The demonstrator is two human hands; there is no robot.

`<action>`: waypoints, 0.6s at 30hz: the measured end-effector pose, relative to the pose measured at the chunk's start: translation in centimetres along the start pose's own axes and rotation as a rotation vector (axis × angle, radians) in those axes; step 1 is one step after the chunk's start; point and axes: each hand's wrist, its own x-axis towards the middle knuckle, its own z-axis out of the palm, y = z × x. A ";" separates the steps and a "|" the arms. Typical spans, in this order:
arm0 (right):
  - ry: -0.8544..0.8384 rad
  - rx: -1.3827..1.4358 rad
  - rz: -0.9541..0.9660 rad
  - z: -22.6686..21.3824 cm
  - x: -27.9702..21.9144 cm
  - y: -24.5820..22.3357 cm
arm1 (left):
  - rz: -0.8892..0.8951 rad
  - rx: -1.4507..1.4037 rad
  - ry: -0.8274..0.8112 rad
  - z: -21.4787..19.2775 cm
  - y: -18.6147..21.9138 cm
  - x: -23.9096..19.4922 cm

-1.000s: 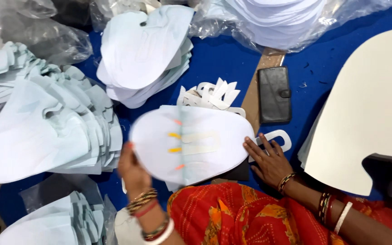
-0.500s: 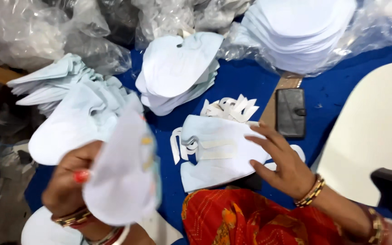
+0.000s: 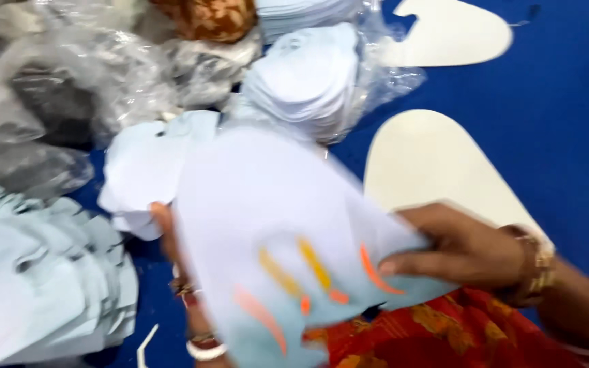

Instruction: The person sits on the floor and assembles layered foam craft pieces, aligning a white foam upper piece over a painted foam base and pressing it down. They stack finished pieces with piles of cut foam shapes around them and repeat the alignment and pressing with additional pieces.

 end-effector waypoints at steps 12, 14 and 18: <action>0.664 -0.314 0.679 -9.9 -6.3 5.0 | -0.297 0.549 0.095 10.9 -15.1 7.8; 0.634 -0.343 0.644 -10.5 -6.6 10.2 | -0.211 0.644 0.138 11.3 -15.8 8.1; 0.640 -0.363 0.616 -11.0 -7.0 13.0 | -0.178 0.608 0.151 10.9 -16.2 8.7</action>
